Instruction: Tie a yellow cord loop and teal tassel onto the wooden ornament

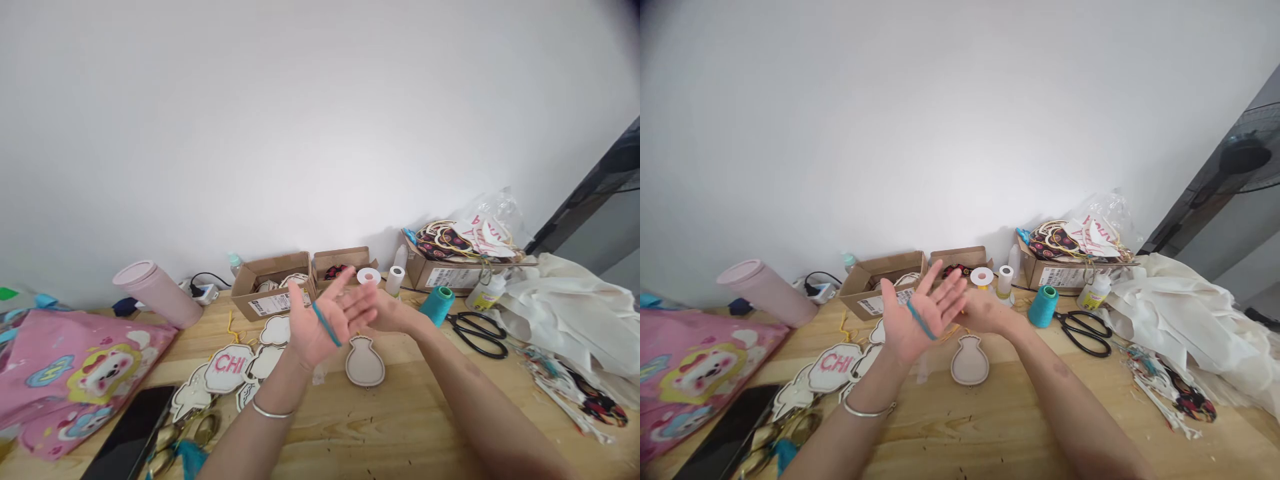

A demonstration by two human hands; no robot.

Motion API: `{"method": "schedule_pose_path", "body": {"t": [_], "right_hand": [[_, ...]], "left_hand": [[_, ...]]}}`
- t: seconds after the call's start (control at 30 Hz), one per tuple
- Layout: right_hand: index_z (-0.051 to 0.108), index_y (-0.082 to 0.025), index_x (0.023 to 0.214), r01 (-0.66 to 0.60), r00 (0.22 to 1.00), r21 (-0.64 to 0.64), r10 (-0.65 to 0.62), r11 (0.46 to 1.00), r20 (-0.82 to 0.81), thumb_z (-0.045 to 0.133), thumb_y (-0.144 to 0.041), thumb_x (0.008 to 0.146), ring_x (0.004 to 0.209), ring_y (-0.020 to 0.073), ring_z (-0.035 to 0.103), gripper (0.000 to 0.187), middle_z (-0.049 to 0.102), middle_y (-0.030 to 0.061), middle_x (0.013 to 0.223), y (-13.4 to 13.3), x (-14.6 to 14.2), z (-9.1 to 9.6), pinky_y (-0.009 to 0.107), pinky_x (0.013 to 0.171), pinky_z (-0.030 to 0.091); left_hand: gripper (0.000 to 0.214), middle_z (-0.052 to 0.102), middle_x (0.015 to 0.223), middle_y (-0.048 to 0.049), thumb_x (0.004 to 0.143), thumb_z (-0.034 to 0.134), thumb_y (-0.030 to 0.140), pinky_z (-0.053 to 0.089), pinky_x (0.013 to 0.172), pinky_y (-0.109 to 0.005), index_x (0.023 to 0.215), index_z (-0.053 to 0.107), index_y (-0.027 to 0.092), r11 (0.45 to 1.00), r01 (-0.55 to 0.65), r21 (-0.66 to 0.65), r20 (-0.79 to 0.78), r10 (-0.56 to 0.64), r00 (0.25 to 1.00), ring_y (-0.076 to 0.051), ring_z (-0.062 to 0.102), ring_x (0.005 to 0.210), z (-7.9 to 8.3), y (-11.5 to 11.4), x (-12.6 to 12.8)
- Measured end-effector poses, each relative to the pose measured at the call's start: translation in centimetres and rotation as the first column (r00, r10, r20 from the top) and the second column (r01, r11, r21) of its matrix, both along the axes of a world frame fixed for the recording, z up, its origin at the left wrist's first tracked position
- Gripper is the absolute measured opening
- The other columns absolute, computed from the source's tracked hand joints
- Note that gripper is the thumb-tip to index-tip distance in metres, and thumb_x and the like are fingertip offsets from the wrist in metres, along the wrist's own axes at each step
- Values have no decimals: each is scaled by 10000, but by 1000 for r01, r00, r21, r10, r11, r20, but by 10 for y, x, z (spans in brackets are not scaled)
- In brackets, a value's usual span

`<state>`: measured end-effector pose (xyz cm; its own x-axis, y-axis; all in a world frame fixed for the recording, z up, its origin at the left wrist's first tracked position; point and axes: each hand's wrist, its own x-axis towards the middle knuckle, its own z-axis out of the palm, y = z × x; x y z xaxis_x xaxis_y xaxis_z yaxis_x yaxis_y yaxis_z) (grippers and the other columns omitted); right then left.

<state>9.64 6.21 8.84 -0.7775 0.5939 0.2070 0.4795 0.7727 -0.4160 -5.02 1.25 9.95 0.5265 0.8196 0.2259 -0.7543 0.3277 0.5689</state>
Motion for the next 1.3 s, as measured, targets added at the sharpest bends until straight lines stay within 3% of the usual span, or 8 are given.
{"method": "schedule_pose_path", "body": {"t": [0.13,0.3,0.4,0.7,0.9,1.03,1.13,1.3], "right_hand": [[631,-166,754,-62,994,61,56,996,98,477,-181,800,589,91,480,161,622,11,696,-12,-7,4,200,480,247],[618,-162,658,-78,970,112,49,991,239,457,-200,808,568,97,482,224,597,10,615,-23,-9,8,213,488,238],[622,-165,712,-44,962,133,6,990,272,435,-226,827,603,115,502,228,609,29,671,-28,-7,17,222,495,242],[625,-165,759,18,978,165,-51,986,200,483,-212,813,653,115,500,159,610,31,747,-26,10,38,223,503,228],[643,-159,723,12,998,84,-17,996,61,541,-160,762,605,85,476,109,597,3,684,-15,11,37,198,499,245],[650,-167,720,-15,1000,32,15,999,8,547,-190,762,606,85,488,114,615,3,691,-8,11,28,191,514,272],[659,-175,754,-3,999,-6,4,1000,42,530,-254,783,606,92,502,154,628,9,690,-4,20,23,192,522,286],[661,-206,859,95,993,34,-97,995,62,456,-313,830,617,99,514,233,634,18,720,-1,51,36,198,531,295]], "left_hand": [[764,425,1309,-104,713,230,707,270,1004,-385,1306,323,235,936,-313,-163,93,331,939,-224,373,1214,-4,10,1],[726,393,1329,-120,740,277,665,321,971,-370,1323,280,232,857,-439,-271,55,469,882,-213,393,1199,-18,21,-5],[706,385,1335,-115,745,298,652,327,961,-377,1314,300,234,880,-380,-286,25,404,915,-213,379,1209,-25,24,-6],[759,567,1131,-159,733,226,687,363,876,-396,1160,505,125,946,50,-321,-99,-86,991,-285,467,1106,-32,11,13],[441,589,1092,-127,743,508,475,280,962,-373,972,606,111,966,185,-181,-150,-213,965,-241,464,1100,-46,5,22],[310,579,1115,-94,672,627,240,224,1001,-379,966,612,144,965,232,-119,-187,-251,950,-225,436,1134,-52,4,22],[321,570,1133,-101,682,616,220,220,996,-386,996,605,153,967,230,-110,-257,-251,933,-241,421,1157,-51,3,22],[406,505,1234,-61,765,523,356,232,972,-353,1156,508,246,996,3,-84,-344,-32,938,-217,358,1211,-40,1,26]]}}
